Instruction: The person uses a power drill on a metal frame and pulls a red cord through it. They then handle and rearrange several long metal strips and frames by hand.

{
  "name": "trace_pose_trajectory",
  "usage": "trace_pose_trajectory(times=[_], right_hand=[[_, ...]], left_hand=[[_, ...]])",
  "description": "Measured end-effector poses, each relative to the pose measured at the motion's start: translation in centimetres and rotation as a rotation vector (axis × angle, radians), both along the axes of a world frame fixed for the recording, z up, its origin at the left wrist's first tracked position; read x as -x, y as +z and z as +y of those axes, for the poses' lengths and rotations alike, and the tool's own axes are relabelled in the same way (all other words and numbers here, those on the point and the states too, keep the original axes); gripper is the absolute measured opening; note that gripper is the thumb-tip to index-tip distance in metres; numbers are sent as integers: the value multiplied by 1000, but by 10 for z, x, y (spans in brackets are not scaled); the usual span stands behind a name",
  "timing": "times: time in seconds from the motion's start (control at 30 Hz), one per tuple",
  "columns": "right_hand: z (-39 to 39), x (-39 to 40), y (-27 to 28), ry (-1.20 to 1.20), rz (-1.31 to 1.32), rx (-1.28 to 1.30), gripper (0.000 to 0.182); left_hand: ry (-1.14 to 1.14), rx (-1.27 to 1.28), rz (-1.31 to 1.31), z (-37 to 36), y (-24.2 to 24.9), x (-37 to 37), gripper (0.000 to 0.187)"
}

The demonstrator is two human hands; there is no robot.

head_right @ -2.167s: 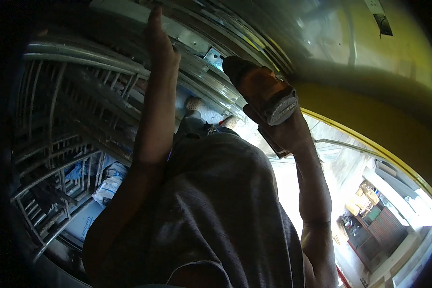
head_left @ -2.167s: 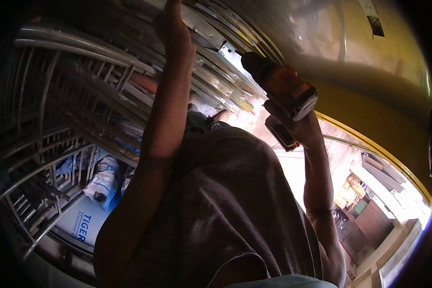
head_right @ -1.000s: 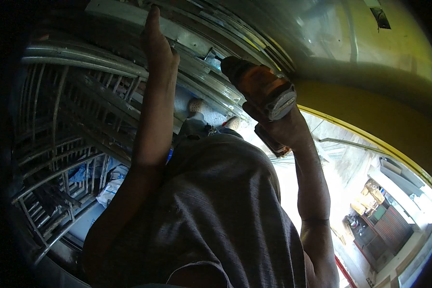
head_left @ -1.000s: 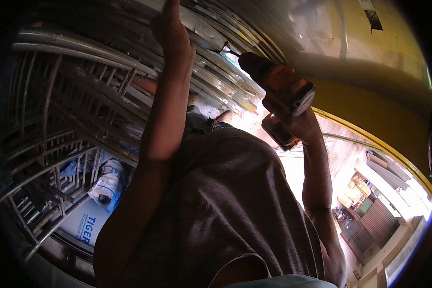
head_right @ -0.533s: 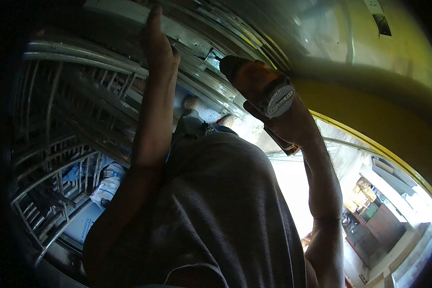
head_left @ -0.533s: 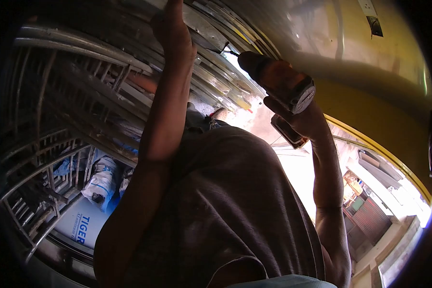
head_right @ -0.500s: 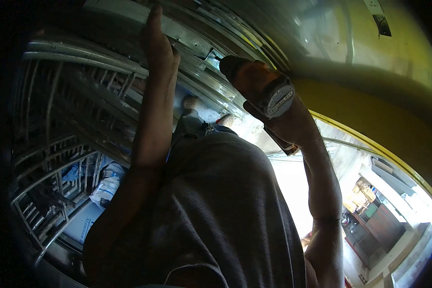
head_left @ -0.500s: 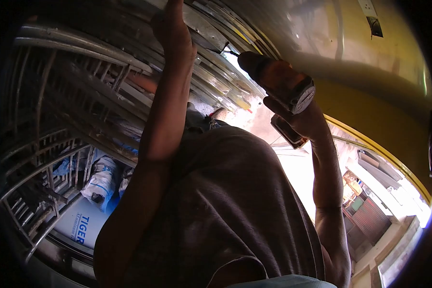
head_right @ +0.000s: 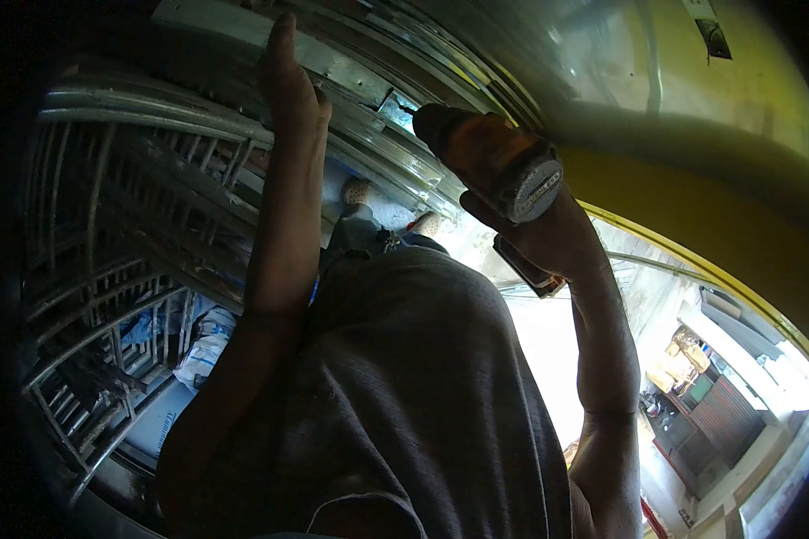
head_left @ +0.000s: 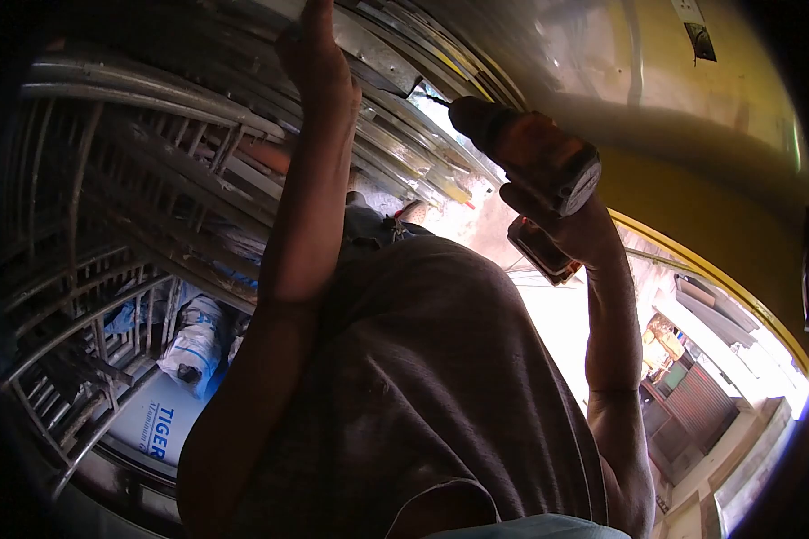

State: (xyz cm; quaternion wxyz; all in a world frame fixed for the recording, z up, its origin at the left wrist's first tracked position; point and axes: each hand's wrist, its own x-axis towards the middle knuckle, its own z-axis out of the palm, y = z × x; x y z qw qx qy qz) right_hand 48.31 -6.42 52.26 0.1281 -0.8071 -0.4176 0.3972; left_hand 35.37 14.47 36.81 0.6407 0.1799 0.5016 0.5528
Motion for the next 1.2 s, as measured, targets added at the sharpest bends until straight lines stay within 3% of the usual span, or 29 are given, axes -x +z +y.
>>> trace_pose_trajectory(times=[0.07,0.27,0.4,0.47,0.5,0.6,0.67,0.7,0.8,0.87,1.2], right_hand=[[0,0,1,45,24,-49,39],[-7,-4,-5,-1,-70,-35,39],[-4,-4,-2,-5,6,-43,38],[-3,-3,-1,41,-24,-74,37],[-2,-2,0,17,-14,-47,37],[-4,-4,-2,39,-21,-39,37],[-7,-5,-4,85,-38,-59,37],[-10,-5,-4,60,-84,-33,37],[-10,-4,-2,26,-111,1,39],[-7,-8,-2,21,-93,2,39],[13,0,13,32,-55,157,39]], left_hand=[[-59,-127,-37,1,-2,1,82],[-29,-96,-31,2,-2,-1,81],[-21,-21,-9,0,0,0,82],[-151,-125,-27,-3,7,2,60],[-151,-125,-27,-3,7,1,60],[-149,-132,-18,-4,7,2,61],[-102,-119,-91,-5,10,3,82],[-102,-118,-91,-2,3,3,82],[-140,-208,-171,1,-9,4,78],[-165,-141,-138,-6,15,3,59],[-201,-148,-124,0,-4,6,55]])
